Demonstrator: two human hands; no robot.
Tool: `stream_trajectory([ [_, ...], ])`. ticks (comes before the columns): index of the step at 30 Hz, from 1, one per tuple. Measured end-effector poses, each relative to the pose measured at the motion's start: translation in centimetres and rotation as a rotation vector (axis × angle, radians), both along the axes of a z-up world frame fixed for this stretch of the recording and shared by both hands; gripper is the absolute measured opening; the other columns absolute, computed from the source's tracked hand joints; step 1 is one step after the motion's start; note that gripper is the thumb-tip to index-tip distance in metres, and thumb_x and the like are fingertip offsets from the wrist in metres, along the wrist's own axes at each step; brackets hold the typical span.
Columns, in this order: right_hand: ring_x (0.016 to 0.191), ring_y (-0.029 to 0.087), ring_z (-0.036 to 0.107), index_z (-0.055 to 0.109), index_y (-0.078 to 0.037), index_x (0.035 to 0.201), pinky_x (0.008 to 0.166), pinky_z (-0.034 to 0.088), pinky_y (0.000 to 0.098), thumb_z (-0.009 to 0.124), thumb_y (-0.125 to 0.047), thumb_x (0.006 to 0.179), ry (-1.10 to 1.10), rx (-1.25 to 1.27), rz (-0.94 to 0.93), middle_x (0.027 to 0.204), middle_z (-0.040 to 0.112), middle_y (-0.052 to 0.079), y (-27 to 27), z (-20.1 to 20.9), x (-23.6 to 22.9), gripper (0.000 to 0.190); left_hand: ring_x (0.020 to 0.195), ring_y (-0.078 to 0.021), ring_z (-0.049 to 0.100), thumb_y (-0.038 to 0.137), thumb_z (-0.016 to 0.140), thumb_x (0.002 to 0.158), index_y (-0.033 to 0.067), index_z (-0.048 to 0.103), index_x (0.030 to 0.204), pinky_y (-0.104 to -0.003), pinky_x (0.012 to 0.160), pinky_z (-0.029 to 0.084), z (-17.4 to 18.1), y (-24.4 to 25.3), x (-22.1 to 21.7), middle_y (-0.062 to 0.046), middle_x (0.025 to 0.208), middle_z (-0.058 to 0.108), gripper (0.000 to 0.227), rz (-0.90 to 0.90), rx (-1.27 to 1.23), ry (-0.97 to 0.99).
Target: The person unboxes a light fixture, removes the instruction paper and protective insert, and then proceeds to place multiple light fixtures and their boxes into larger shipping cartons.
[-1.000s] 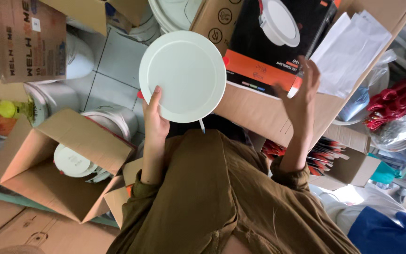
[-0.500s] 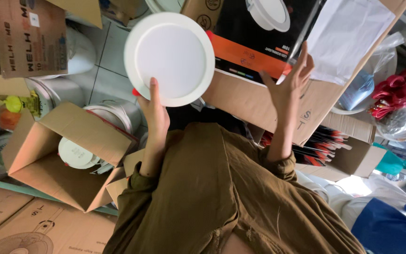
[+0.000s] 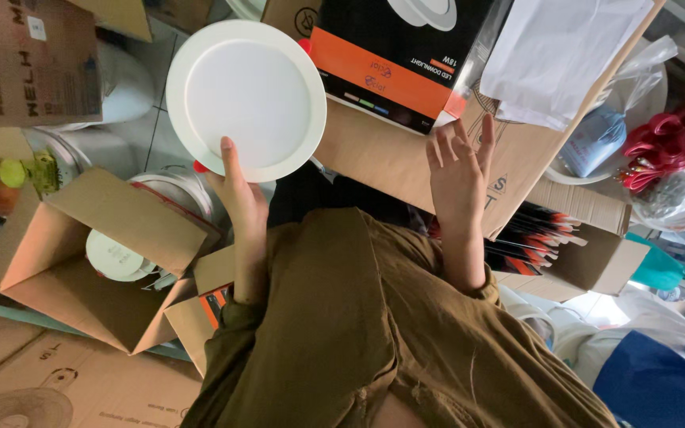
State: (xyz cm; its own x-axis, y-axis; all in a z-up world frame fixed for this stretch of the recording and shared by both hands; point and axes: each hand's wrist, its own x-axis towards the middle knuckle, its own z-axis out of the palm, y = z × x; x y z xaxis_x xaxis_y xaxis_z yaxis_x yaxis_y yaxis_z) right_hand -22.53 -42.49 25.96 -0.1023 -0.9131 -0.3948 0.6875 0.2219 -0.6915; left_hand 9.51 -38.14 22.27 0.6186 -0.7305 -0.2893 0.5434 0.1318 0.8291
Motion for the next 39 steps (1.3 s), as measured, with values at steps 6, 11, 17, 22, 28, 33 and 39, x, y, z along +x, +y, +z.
stream_trajectory([
  [6,0.103,0.019,0.064,0.055,-0.011,0.127,0.093,0.050,0.0412,0.063,-0.012,0.111,-0.191,-0.048,0.182,0.117,0.066,0.002,-3.0,-1.4,-0.8,0.018,0.131,-0.0235,0.055,0.019,0.074,0.098,-0.0014,0.040,0.145,-0.042,0.112,0.048,-0.8,0.2,0.4,-0.013,0.142,0.054,0.061,0.046,0.007,-0.019],
  [11,0.092,0.013,0.065,0.066,-0.005,0.116,0.076,0.051,0.0300,0.063,-0.016,0.109,0.116,-0.114,0.248,0.107,0.070,0.004,-5.0,-1.0,0.7,0.014,0.133,-0.0237,0.054,0.019,0.076,0.095,-0.0003,0.040,0.146,-0.042,0.115,0.046,-0.6,1.1,1.1,-0.012,0.142,0.054,0.065,0.063,0.005,-0.012],
  [17,0.092,0.013,0.066,0.067,-0.004,0.111,0.075,0.051,0.0284,0.067,-0.006,0.103,0.231,-0.189,0.062,0.104,0.071,0.005,-3.9,-2.1,-2.3,0.009,0.132,-0.0250,0.054,0.022,0.076,0.096,-0.0032,0.040,0.149,-0.042,0.113,0.045,-0.8,1.3,1.3,-0.014,0.142,0.054,0.069,0.051,-0.023,0.043],
  [22,0.086,0.017,0.051,0.074,-0.003,0.132,0.066,0.040,0.0266,0.076,0.007,0.098,1.878,-0.549,-0.220,0.115,0.060,0.020,-2.2,-5.7,-11.4,0.035,0.134,-0.0254,0.056,0.021,0.075,0.097,-0.0051,0.040,0.148,-0.041,0.115,0.046,-2.0,-2.1,-0.6,-0.017,0.144,0.055,0.067,-0.116,-0.020,0.058],
  [28,0.116,0.019,0.061,0.067,-0.005,0.116,0.101,0.057,0.0369,0.076,-0.008,0.095,0.489,-0.449,-0.487,0.124,0.058,0.001,-3.3,-0.6,-12.4,0.023,0.119,-0.0235,0.062,0.030,0.076,0.094,-0.0073,0.053,0.139,-0.038,0.100,0.052,-1.8,-8.2,-5.7,-0.018,0.130,0.065,0.062,-0.327,0.064,-0.089],
  [33,0.119,0.023,0.065,0.057,-0.007,0.121,0.103,0.057,0.0401,0.076,-0.007,0.096,0.248,-0.335,-0.425,0.124,0.067,0.011,-3.5,4.6,-7.6,0.031,0.117,-0.0245,0.062,0.035,0.072,0.097,-0.0055,0.051,0.140,-0.038,0.099,0.051,0.8,-10.2,-8.3,-0.020,0.131,0.064,0.063,-0.442,0.046,-0.386],
  [39,0.119,0.022,0.065,0.060,-0.003,0.125,0.106,0.057,0.0401,0.068,-0.010,0.103,0.165,-0.398,-0.211,0.124,0.067,0.012,-3.3,5.8,-6.0,0.024,0.125,-0.0298,0.055,0.032,0.078,0.093,0.0105,0.053,0.144,-0.040,0.105,0.049,2.2,-10.8,-8.7,-0.010,0.132,0.061,0.061,-0.381,0.179,-1.103],
])
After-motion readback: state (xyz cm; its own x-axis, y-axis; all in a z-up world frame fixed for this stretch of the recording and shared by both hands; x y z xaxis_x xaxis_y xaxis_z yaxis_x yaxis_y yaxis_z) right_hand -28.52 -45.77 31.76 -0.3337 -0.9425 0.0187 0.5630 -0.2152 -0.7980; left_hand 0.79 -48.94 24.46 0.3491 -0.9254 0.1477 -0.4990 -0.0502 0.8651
